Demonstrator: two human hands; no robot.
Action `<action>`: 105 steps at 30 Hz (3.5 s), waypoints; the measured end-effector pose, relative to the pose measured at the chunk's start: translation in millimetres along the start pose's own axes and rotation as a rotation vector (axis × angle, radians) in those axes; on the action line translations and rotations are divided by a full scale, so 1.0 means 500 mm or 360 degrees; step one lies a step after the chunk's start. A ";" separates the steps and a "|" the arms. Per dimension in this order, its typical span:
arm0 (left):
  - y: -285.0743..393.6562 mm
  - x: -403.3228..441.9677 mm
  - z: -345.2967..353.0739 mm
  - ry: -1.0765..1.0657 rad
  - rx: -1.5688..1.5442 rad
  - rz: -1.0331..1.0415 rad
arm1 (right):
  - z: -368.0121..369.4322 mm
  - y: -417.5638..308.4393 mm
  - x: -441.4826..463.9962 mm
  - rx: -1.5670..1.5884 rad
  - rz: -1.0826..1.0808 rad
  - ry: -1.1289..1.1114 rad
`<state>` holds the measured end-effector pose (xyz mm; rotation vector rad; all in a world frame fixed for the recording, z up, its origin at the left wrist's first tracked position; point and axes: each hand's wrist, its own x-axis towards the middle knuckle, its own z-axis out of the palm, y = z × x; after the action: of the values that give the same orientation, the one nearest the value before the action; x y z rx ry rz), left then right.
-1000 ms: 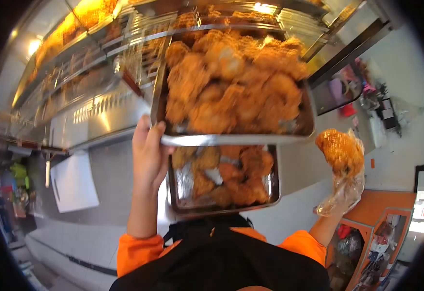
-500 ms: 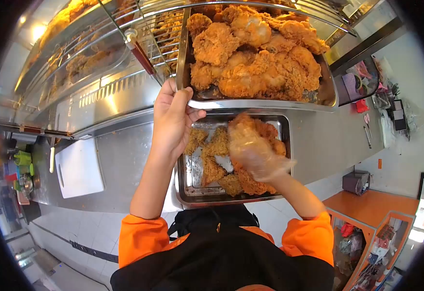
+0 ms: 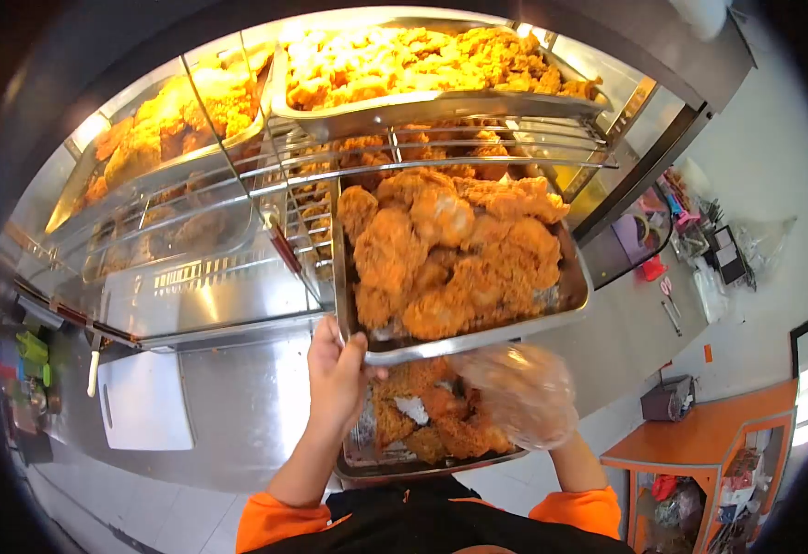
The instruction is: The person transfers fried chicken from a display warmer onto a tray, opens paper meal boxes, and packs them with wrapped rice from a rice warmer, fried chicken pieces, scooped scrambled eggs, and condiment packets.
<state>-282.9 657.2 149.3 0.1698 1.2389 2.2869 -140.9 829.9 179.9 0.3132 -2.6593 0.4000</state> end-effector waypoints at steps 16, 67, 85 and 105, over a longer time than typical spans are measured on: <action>-0.088 -0.145 -0.041 0.0197 0.0205 -0.0158 | 0.084 0.117 -0.082 0.1328 0.0828 0.1857; -0.061 -0.145 -0.045 0.0298 0.0014 -0.0163 | -0.155 0.192 0.184 -0.0637 -0.0537 -0.0147; -0.044 -0.140 -0.031 0.0356 0.0029 -0.0186 | -0.164 0.242 0.202 -0.0390 0.0319 -0.0360; -0.008 -0.135 -0.003 0.0403 0.0053 -0.0085 | -0.116 0.121 0.091 0.0298 0.0308 0.0329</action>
<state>-224.4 623.8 154.1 -0.1446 1.3888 2.2951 -175.9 898.2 236.7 0.0644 -2.4606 0.7058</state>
